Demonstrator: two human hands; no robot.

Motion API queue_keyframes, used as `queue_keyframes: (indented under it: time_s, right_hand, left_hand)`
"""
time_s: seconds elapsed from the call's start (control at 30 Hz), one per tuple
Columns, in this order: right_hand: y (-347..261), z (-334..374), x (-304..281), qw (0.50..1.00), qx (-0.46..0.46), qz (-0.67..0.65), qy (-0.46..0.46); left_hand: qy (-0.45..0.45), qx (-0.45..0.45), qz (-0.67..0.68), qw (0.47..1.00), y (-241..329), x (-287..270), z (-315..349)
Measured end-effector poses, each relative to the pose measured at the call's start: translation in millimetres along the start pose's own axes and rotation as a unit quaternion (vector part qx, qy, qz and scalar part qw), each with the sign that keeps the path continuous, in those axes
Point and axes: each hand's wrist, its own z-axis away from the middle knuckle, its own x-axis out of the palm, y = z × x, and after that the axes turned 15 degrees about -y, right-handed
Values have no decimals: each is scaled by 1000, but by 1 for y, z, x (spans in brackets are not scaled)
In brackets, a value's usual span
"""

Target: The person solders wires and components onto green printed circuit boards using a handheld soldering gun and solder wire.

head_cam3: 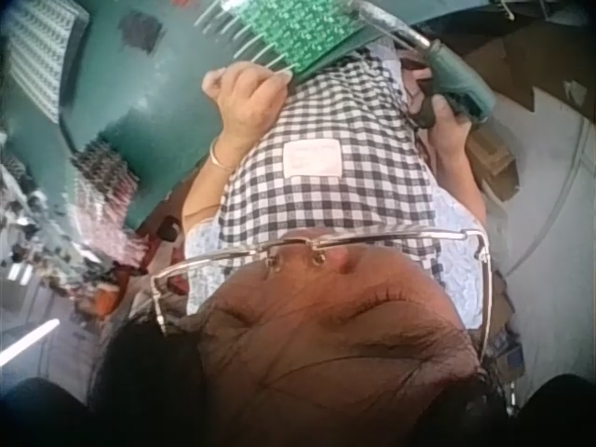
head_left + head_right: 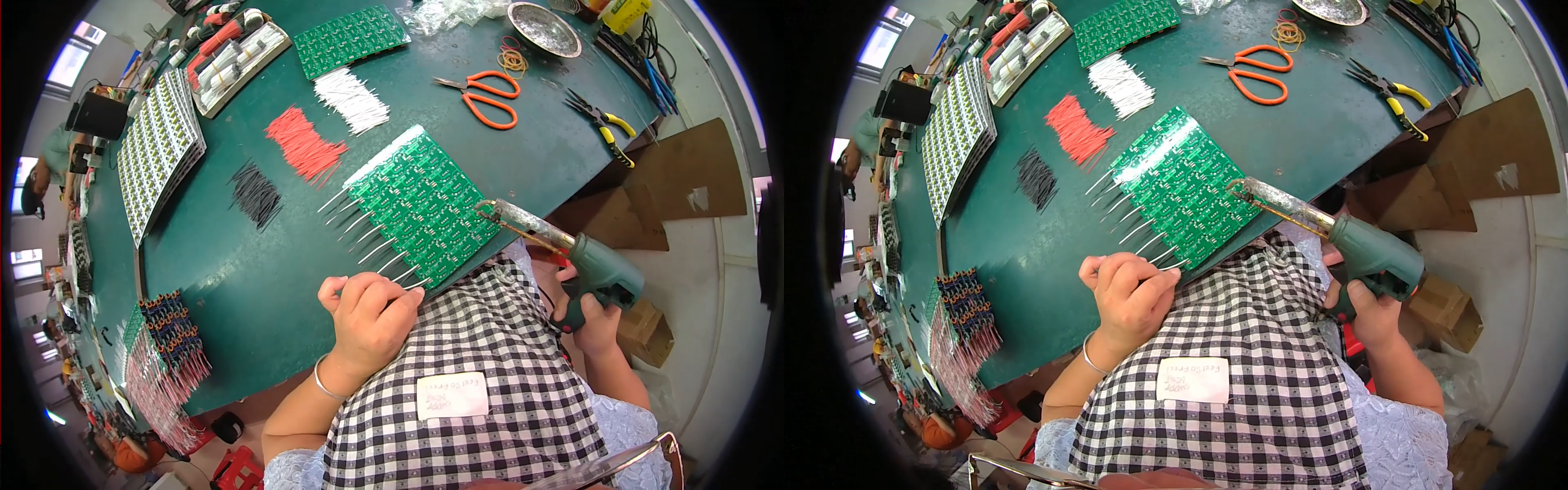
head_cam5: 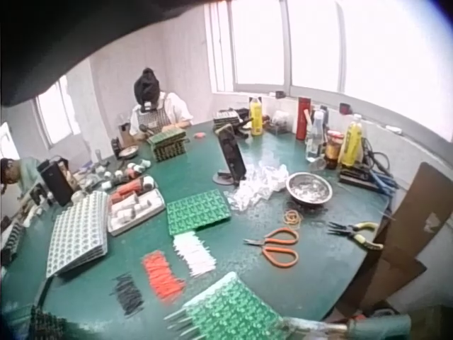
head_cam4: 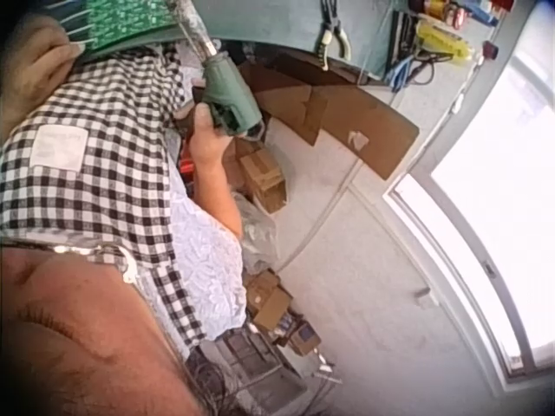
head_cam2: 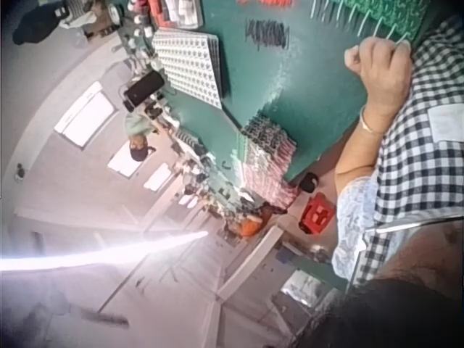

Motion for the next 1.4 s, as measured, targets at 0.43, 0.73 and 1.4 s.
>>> queue_keyframes:
  time_s: [0.43,0.73,1.4]
  right_hand:
    - [15,-13,-17,996,-58,-66,36]
    - [12,-26,-11,993,-67,-93,32]
    - [-4,-64,4,995,-30,-68,67]
  left_hand:
    - [96,-191,-77,974,-58,-51,7]
    - [96,-383,112,912,-170,-57,-22]
    - [-40,-109,-145,983,-170,-45,-107]
